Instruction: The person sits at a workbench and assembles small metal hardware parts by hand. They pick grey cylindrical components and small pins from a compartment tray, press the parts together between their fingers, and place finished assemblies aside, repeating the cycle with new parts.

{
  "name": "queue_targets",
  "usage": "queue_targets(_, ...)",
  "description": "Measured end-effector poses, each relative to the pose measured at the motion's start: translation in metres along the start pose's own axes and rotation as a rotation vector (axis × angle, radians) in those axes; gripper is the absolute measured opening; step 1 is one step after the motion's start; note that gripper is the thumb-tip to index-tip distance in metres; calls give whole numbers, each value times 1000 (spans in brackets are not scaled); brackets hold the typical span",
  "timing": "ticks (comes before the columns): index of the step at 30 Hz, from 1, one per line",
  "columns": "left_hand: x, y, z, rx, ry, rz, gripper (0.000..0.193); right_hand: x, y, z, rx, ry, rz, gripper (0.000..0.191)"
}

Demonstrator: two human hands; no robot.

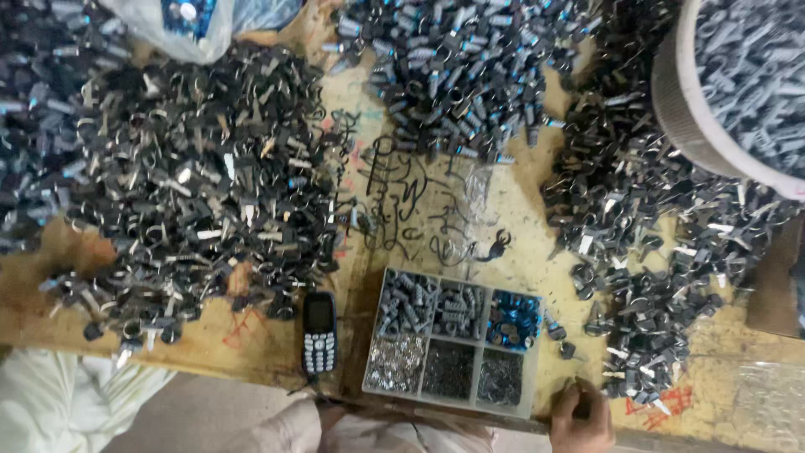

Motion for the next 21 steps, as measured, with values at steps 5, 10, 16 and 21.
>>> queue_targets(5, 3, 14, 0, 27, -10, 5, 45, -5, 11, -8, -10, 3, -63, 9)
queue_targets(10, -12, 18, 4, -3, 12, 25, 45, -5, 6, 0, -79, -16, 6, 14)
queue_targets(16, -28, 46, 10, -115, 93, 165, 45, 2, -20, 26, 48, 21, 35, 10)
queue_targets(21, -24, 124, 56, -221, 323, 418, 45, 0, -38, 45, 84, 26, 151, 10)
Point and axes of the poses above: each hand's wrist, its own z-axis towards the middle knuckle, its own x-axis out of the back of the hand, y = z × x, the point moved 1 cm from there along z, towards the middle knuckle, and after that the axes turned 6 degrees about -z, right-handed, at the moved point
